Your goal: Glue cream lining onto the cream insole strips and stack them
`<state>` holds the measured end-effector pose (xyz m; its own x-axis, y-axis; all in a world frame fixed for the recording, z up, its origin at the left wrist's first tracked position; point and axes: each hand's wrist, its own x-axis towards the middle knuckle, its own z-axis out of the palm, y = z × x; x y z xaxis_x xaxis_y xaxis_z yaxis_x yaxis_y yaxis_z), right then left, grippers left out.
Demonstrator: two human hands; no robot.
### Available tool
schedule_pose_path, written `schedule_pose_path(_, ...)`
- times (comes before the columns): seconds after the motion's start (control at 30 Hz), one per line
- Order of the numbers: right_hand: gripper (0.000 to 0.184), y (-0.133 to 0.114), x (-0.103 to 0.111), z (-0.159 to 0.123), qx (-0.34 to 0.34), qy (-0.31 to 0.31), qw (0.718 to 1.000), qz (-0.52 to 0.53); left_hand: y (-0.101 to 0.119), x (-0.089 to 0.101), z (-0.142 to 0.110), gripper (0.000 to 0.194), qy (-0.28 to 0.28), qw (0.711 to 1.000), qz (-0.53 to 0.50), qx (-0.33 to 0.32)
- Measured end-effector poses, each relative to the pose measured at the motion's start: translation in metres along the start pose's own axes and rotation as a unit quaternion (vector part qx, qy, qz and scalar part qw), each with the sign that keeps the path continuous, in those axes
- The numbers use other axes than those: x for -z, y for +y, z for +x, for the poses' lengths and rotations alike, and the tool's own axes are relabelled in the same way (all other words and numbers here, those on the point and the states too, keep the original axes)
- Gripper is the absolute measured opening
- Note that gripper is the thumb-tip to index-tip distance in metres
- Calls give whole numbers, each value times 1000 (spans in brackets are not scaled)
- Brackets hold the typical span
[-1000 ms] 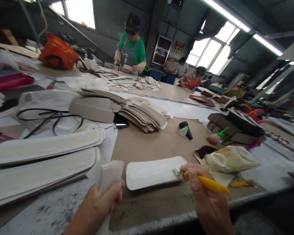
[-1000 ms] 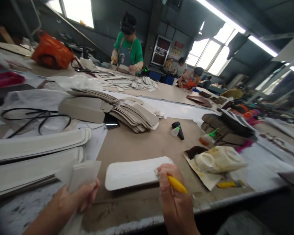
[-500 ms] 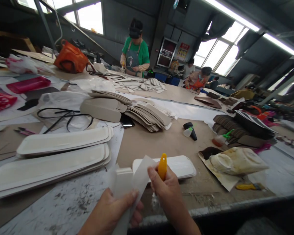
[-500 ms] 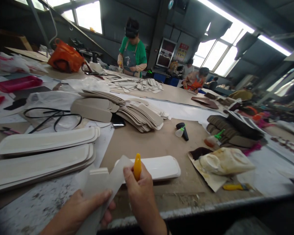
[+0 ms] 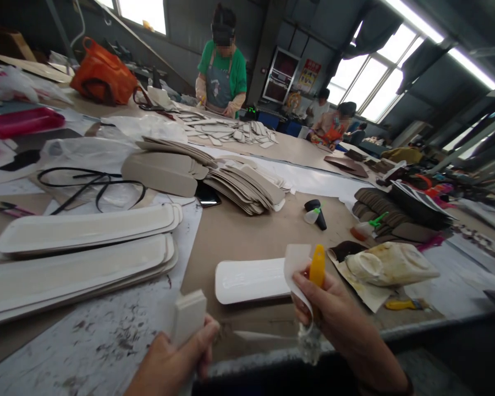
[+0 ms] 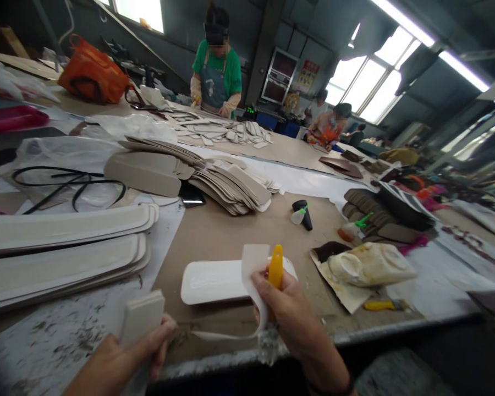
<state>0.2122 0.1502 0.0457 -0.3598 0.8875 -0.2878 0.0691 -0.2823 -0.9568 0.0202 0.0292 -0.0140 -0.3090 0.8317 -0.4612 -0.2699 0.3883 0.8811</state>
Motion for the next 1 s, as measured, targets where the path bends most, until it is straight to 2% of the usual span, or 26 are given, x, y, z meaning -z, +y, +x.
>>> schedule_pose_path(0.07, 36, -15, 6, 12, 2, -84, 990, -117, 12, 6, 13, 41, 47, 999, 14, -25)
schedule_pose_path(0.1, 34, -20, 5, 19, 6, -124, 976, -180, 17, 7, 19, 40, 53, 998, 28, -33)
schedule_pose_path(0.2, 29, -30, -11, 41, 2, -225, 915, -334, 29, 7, 34, 40, 21, 997, 65, -22)
schedule_pose_path(0.3, 24, -32, -29, 61, -27, -265, 866, -424, 31, 6, 45, 38, -11, 998, 69, 0)
schedule_pose_path(0.4, 24, -30, -40, 76, -32, -266, 833, -483, 26, 8, 53, 38, -23, 997, 80, 3)
schedule_pose_path(0.53, 24, -24, -42, 84, -5, -253, 813, -524, 20, 11, 59, 39, -22, 996, 90, 9)
schedule_pose_path(0.7, 19, -21, -43, 83, 34, -241, 801, -547, 34, 6, 56, 35, -23, 993, 118, 3)
schedule_pose_path(0.8, 16, -20, -46, 83, 55, -237, 777, -581, 41, 2, 56, 39, -7, 989, 150, 15)
schedule_pose_path(0.93, 15, -21, -51, 79, 68, -228, 747, -620, 34, 2, 62, 46, 6, 979, 202, 4)
schedule_pose_path(1.0, 15, -23, -44, 73, 61, -223, 741, -631, 27, 4, 64, 48, 8, 979, 206, -13)
